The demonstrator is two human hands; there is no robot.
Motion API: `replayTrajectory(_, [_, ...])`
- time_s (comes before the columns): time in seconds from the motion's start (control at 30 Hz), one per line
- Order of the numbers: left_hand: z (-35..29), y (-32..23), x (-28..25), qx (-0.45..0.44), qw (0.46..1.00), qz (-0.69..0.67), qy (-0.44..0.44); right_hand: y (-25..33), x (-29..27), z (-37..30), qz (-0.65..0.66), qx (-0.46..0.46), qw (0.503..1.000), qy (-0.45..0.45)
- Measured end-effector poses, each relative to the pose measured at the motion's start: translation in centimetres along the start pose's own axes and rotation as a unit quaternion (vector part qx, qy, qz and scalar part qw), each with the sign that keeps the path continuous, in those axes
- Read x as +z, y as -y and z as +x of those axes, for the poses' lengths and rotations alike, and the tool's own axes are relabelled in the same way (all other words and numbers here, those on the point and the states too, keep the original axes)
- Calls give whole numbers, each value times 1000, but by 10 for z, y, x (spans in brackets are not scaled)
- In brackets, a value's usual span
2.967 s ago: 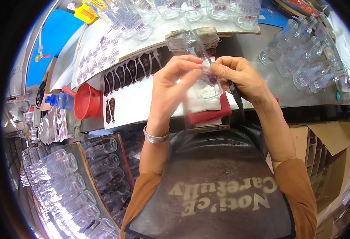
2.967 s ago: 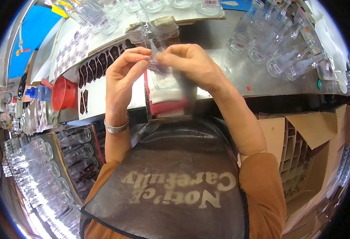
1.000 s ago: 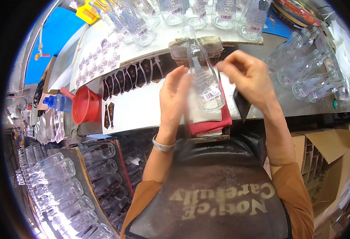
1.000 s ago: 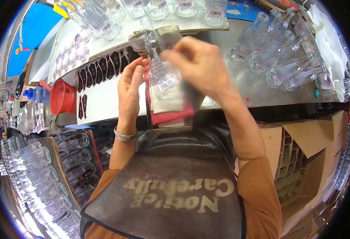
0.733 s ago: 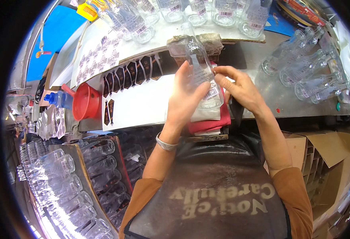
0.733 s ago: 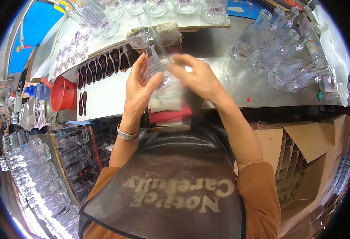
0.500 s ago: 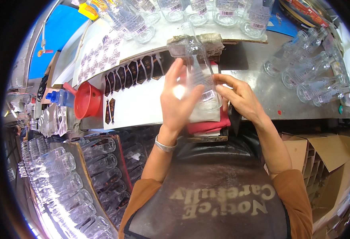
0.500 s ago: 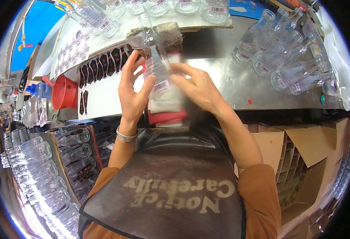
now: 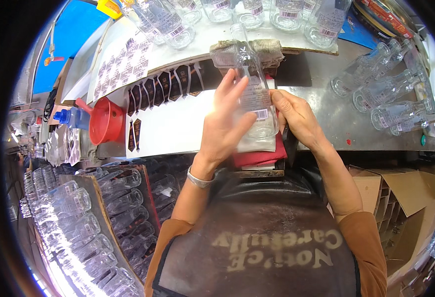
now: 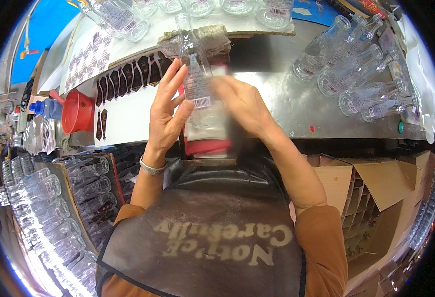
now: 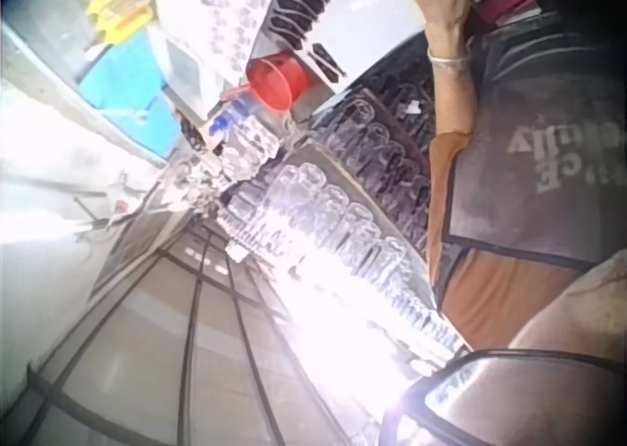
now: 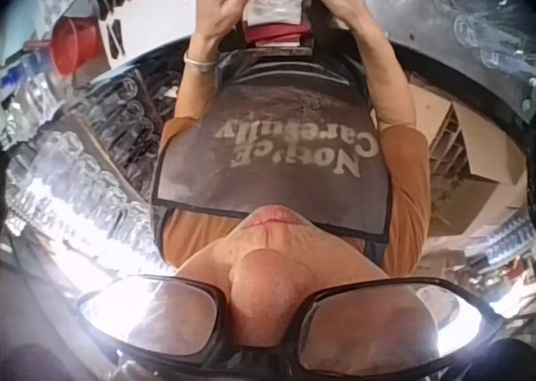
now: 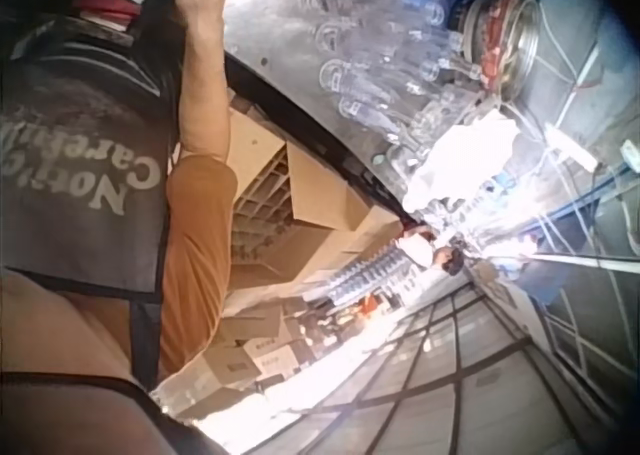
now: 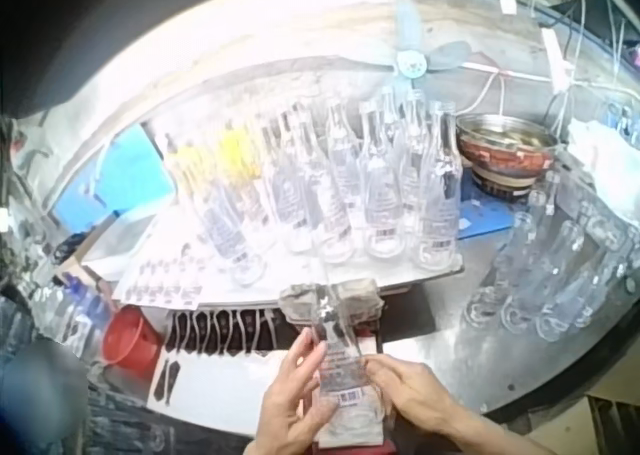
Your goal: The person repeatedly picks clear plastic bottles, applies a label to each bottle, and places the labeled bottles into a cardboard box. The person also wipes the bottles with a cloth before labeling.
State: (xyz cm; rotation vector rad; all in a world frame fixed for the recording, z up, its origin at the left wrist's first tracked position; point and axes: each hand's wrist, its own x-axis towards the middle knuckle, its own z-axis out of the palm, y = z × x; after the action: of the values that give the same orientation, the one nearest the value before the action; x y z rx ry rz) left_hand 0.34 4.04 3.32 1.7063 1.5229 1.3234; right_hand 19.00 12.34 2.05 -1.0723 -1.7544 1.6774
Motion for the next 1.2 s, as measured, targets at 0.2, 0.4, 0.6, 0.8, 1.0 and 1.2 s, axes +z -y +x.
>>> replayTrajectory(0.2, [-5, 4, 5, -16, 999, -48, -21, -11, -3, 4, 44, -17, 999, 23])
replayTrajectory(0.4, [-6, 11, 4, 8, 999, -10, -30, 4, -10, 2, 40, 42, 997, 45])
replayTrajectory(0.6, [-5, 11, 12, -15, 999, -33, -37, -3, -7, 11, -50, -72, 996, 19])
replayTrajectory(0.8, [-7, 14, 13, -7, 999, -33, -41, -1, -7, 7, -57, -50, 997, 26])
replayTrajectory(1.0, [-6, 14, 13, -5, 999, -32, -35, 0, -8, 9, -62, -56, 996, 30])
replayTrajectory(1.2, [-5, 16, 13, 10, 1000, -10, -27, -6, -8, 11, -56, -80, 995, 33])
